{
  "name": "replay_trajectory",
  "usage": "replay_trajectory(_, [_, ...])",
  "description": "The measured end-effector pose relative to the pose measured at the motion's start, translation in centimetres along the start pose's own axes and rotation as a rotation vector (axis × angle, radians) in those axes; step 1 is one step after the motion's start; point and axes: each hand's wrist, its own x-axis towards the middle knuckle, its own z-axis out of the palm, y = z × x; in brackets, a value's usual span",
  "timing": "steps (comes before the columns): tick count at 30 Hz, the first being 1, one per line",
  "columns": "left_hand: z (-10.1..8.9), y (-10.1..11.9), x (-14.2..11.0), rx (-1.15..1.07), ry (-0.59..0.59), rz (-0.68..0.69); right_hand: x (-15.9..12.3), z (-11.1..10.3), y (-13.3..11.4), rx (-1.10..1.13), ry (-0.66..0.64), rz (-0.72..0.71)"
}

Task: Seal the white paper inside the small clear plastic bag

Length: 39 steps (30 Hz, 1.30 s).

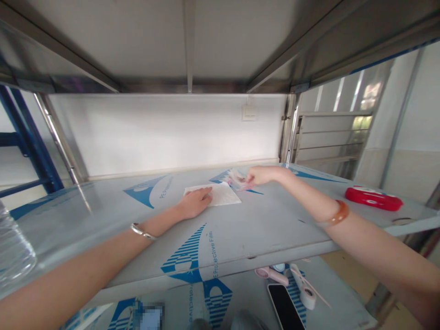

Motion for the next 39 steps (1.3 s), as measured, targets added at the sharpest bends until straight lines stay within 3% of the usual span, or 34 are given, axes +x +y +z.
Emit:
replay_trajectory(3, [-0.2, 0.2, -0.2, 0.010, 0.005, -0.015, -0.4, -0.3, -0.6, -0.059, -0.029, 0.080])
replay_trajectory(10, [-0.5, 0.6, -0.3, 0.022, 0.032, -0.060, -0.6, -3.1, -0.9, -0.017, 0.295, 0.307])
replay_trajectory(13, [-0.6, 1.0, -0.4, -0.008, 0.125, -0.071, -0.4, -3.6, -2.5, 0.162, 0.568, 0.292])
replay_trajectory(16, [-0.8, 1.5, -0.5, -0.077, 0.333, -0.058, 0.1, -1.8, -6.1, 0.562, 0.734, 0.131])
replay_trajectory(20, [-1.0, 1.9, -0.9, -0.106, 0.549, 0.085, 0.8, 2.6, -10.6, 0.999, 0.565, -0.228])
replay_trajectory(24, [-0.8, 1.7, -0.8, -0.152, 0.562, 0.232, 1.3, 5.3, -11.0, 1.150, 0.408, -0.355])
replay_trajectory(30, [-0.5, 1.0, -0.2, -0.428, 0.391, 0.183, 1.3, 5.3, -9.4, 1.312, 0.193, -0.234])
replay_trajectory(35, [-0.3, 0.6, 0.2, -0.700, 0.311, 0.134, 1.5, 5.7, -9.5, 1.455, 0.172, -0.078])
replay_trajectory(39, [0.0, 0.2, 0.4, -0.840, 0.265, 0.040, 1.7, 6.1, -9.5, 1.471, 0.171, -0.048])
